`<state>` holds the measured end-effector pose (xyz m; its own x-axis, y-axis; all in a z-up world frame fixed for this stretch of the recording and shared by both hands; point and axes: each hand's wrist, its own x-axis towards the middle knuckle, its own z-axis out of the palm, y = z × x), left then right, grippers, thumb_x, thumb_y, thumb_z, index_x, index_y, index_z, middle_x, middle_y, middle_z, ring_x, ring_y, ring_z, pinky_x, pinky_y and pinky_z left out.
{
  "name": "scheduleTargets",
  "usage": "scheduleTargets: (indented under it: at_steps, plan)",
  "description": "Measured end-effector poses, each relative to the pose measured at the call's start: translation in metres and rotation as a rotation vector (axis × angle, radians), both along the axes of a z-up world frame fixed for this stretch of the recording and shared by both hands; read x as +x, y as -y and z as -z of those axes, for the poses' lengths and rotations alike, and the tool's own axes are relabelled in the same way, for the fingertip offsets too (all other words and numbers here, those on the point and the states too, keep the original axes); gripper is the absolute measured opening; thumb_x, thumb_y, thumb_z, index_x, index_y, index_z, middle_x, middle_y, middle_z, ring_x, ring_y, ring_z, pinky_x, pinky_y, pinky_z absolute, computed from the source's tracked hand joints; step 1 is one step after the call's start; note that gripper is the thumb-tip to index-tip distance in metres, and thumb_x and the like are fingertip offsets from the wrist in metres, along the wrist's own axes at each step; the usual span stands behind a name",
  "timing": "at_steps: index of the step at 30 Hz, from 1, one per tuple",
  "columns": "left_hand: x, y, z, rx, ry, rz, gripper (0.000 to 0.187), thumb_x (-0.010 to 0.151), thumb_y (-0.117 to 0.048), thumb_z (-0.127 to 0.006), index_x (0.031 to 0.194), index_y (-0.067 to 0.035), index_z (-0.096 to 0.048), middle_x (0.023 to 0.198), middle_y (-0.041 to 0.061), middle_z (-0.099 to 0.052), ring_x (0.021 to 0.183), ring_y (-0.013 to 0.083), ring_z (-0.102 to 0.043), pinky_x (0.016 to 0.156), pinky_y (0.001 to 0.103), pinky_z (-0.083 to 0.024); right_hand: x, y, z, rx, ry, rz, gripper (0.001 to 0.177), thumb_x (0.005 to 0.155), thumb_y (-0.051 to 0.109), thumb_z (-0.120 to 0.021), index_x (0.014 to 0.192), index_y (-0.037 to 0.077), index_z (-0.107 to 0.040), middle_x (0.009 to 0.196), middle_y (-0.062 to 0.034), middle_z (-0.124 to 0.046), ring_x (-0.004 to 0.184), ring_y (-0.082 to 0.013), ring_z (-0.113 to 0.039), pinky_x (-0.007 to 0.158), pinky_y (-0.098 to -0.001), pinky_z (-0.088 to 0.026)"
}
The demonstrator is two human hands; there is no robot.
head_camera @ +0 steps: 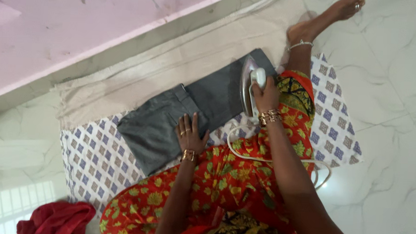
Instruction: The person irons a pair of grey trousers laid out on a patterned mat on the floor. After finishing the trousers, the person picks up a red shirt, spreads it out on the mat, and begins ironing it.
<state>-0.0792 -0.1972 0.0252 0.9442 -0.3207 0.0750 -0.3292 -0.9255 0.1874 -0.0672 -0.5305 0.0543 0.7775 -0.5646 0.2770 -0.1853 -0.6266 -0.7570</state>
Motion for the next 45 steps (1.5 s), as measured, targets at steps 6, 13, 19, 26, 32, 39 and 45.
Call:
scheduleTargets:
  at_steps: [6, 13, 19, 26, 32, 39, 45]
  plan:
    - [0.022, 0.019, 0.058, 0.250, 0.214, -0.014, 0.077, 0.097, -0.029, -0.064, 0.164, -0.023, -0.027, 0.156, 0.028, -0.042, 0.139, 0.0464, -0.047, 0.108, 0.057, -0.048, 0.007, -0.016, -0.006, -0.039, -0.073, -0.042, 0.042, 0.095, 0.039, -0.071, 0.110, 0.001, -0.059, 0.087, -0.0248, -0.071, 0.077, -0.0459, -0.069, 0.064, -0.0552, -0.054]
    - [0.035, 0.006, -0.003, 0.104, -0.186, -0.010, 0.091, 0.086, -0.040, -0.074, 0.160, -0.027, -0.023, 0.154, 0.018, -0.047, 0.138, 0.0404, -0.050, 0.096, 0.053, -0.056, 0.012, -0.018, -0.012, -0.042, -0.147, -0.081, 0.044, 0.095, 0.041, -0.070, 0.114, 0.002, -0.062, 0.089, -0.0247, -0.072, 0.080, -0.0435, -0.071, 0.067, -0.0533, -0.057]
    - [0.025, 0.018, -0.002, 0.253, 0.042, 0.057, 0.095, 0.092, -0.048, -0.073, 0.163, -0.027, -0.014, 0.153, 0.024, -0.045, 0.132, 0.0423, -0.054, 0.097, 0.053, -0.057, 0.011, -0.022, -0.026, -0.049, -0.224, -0.088, 0.047, 0.094, 0.042, -0.071, 0.117, 0.001, -0.062, 0.090, -0.0240, -0.073, 0.078, -0.0409, -0.072, 0.063, -0.0512, -0.058]
    - [0.024, 0.034, 0.001, 0.533, -0.016, 0.044, 0.096, 0.091, -0.004, -0.063, 0.164, -0.029, -0.006, 0.158, 0.028, -0.035, 0.126, 0.0425, -0.058, 0.084, 0.045, -0.061, 0.015, -0.021, -0.024, -0.015, -0.254, -0.103, 0.046, 0.093, 0.042, -0.072, 0.116, 0.003, -0.063, 0.095, -0.0193, -0.074, 0.078, -0.0342, -0.074, 0.060, -0.0464, -0.059]
    - [0.023, 0.020, -0.007, 0.345, -0.041, 0.006, 0.096, 0.093, 0.010, -0.055, 0.165, -0.031, -0.007, 0.161, 0.026, -0.033, 0.123, 0.0413, -0.063, 0.065, 0.038, -0.064, 0.015, -0.020, -0.013, -0.059, -0.176, -0.107, 0.047, 0.093, 0.041, -0.072, 0.118, 0.002, -0.064, 0.096, -0.0215, -0.073, 0.080, -0.0370, -0.074, 0.062, -0.0474, -0.060]
    - [-0.012, 0.037, -0.017, 0.291, -0.169, 0.078, 0.081, 0.093, -0.017, -0.060, 0.161, -0.031, -0.018, 0.165, 0.026, -0.016, 0.141, 0.0492, -0.035, 0.103, 0.056, -0.043, 0.019, -0.019, -0.008, -0.057, -0.131, -0.093, 0.047, 0.092, 0.043, -0.072, 0.115, 0.002, -0.065, 0.095, -0.0228, -0.074, 0.083, -0.0411, -0.072, 0.067, -0.0516, -0.059]
    - [-0.022, 0.102, -0.016, 0.412, -0.363, 0.325, 0.068, 0.098, -0.066, -0.055, 0.154, -0.033, -0.035, 0.176, 0.014, 0.001, 0.159, 0.0365, 0.010, 0.126, 0.066, 0.001, 0.014, -0.013, -0.017, -0.042, -0.100, 0.028, 0.044, 0.094, 0.043, -0.070, 0.108, 0.002, -0.064, 0.084, -0.0251, -0.071, 0.075, -0.0453, -0.069, 0.062, -0.0539, -0.055]
